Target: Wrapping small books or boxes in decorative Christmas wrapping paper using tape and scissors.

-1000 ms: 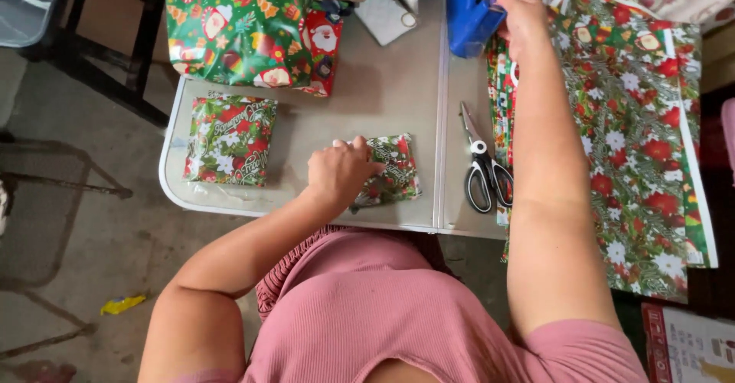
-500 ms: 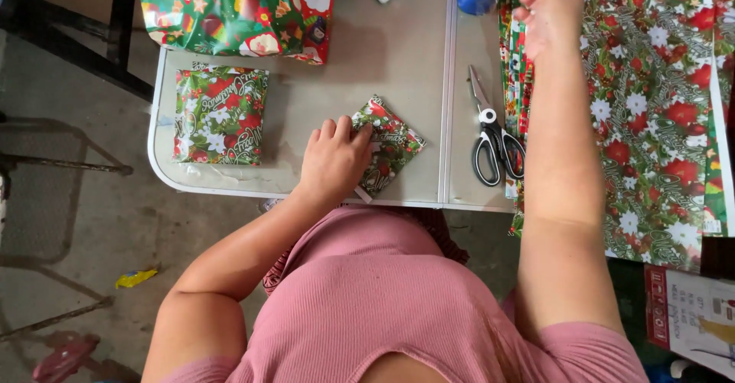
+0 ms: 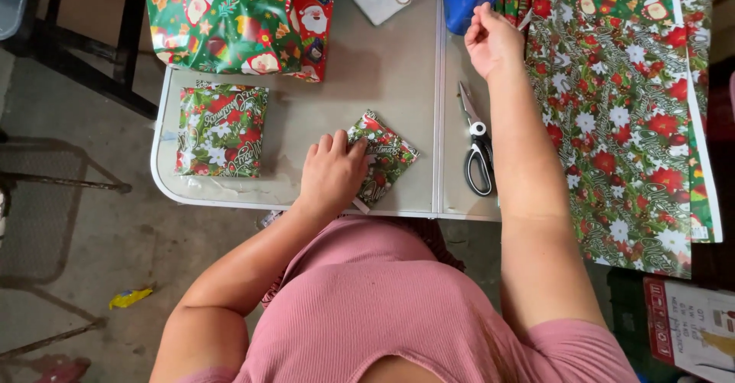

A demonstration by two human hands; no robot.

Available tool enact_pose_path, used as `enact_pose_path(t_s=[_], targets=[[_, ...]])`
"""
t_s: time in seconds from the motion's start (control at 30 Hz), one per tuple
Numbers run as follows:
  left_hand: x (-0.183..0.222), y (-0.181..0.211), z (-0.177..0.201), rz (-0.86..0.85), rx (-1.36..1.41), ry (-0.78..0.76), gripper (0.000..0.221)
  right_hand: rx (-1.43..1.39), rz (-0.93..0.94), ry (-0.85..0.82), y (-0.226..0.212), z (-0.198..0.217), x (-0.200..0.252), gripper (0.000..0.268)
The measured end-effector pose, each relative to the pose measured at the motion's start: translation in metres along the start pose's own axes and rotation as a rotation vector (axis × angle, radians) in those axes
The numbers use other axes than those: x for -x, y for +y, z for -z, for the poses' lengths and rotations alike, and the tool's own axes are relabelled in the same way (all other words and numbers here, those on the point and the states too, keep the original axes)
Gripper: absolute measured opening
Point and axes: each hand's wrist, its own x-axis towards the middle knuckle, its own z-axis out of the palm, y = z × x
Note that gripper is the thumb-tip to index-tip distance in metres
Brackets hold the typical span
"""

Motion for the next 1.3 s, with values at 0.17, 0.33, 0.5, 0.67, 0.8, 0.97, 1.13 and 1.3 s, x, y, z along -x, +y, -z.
enact_pose_path(t_s=[0.17, 0.33, 0.5, 0.67, 0.8, 0.97, 1.13, 1.3], targets=[[0.002, 0.008, -0.004, 0.037, 0.01, 0.012, 0.028, -0.05, -0.009, -0.02, 0.001, 0.008, 0.001, 0.016], [0.006, 0.016, -0.006, 0.05, -0.012, -0.009, 0.03, -0.061, -0.012, 0.007, 0.0, 0.006, 0.004, 0.017], [0.009, 0.015, -0.007, 0.057, 0.037, -0.042, 0.032, -0.063, 0.001, -0.023, 0.007, 0.002, 0.004, 0.019], [0.006, 0.017, -0.004, 0.043, 0.032, -0.032, 0.034, 0.016, 0.012, -0.029, 0.025, -0.002, 0.01, 0.016], [-0.009, 0.022, 0.004, -0.115, 0.138, -0.038, 0.07, 0.19, 0.008, -0.07, 0.028, -0.006, 0.026, 0.006], [-0.02, 0.016, -0.012, -0.298, 0.183, -0.243, 0.08, 0.317, -0.019, -0.356, 0.022, -0.002, 0.075, 0.01], [-0.024, 0.013, -0.001, -0.182, 0.147, -0.425, 0.08, 0.489, -0.096, -0.6, 0.049, 0.041, 0.126, 0.003], [-0.026, 0.003, -0.014, -0.207, 0.082, -0.181, 0.056, 0.663, -0.079, -0.719, 0.07, 0.061, 0.162, 0.011]])
